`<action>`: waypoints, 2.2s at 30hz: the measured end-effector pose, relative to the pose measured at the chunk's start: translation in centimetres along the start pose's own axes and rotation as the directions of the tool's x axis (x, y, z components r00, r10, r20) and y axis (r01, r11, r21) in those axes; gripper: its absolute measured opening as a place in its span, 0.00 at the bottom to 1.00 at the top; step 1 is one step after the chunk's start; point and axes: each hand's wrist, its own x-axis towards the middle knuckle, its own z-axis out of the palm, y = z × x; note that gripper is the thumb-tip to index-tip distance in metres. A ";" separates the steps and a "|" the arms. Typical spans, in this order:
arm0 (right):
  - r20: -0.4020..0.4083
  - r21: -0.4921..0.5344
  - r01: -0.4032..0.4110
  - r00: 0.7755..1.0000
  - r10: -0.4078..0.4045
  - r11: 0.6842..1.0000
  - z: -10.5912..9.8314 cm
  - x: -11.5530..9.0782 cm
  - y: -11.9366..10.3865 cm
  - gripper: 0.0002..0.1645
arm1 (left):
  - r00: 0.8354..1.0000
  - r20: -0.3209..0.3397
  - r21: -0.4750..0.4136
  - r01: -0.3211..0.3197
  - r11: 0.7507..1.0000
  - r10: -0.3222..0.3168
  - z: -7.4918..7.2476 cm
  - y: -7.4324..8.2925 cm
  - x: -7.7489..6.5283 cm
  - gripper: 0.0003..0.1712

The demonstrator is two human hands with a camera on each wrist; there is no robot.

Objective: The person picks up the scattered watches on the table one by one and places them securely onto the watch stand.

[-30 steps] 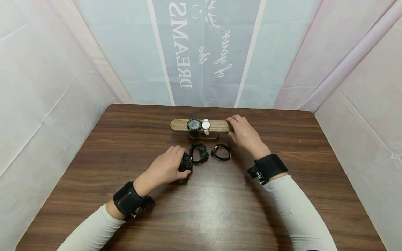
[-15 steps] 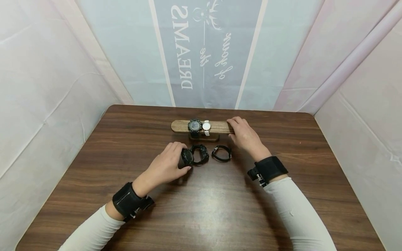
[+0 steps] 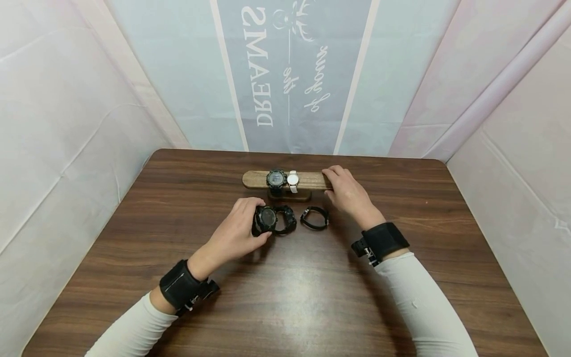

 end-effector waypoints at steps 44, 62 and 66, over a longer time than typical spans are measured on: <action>-0.252 0.180 0.264 0.944 -0.216 0.947 -2.2 -2.5 -10.1 0.30 | 0.974 -0.212 -0.107 -0.098 0.989 0.074 0.9 0.0 1.0 0.38; -0.236 0.251 0.278 0.947 -0.219 0.927 0.0 -3.0 -12.7 0.30 | 0.976 -0.213 -0.070 -0.057 0.996 0.041 0.9 0.7 1.4 0.39; -0.229 0.254 0.269 0.950 -0.213 0.929 0.1 -2.9 -12.8 0.28 | 0.977 -0.212 -0.072 -0.036 0.997 0.020 1.0 0.8 1.4 0.39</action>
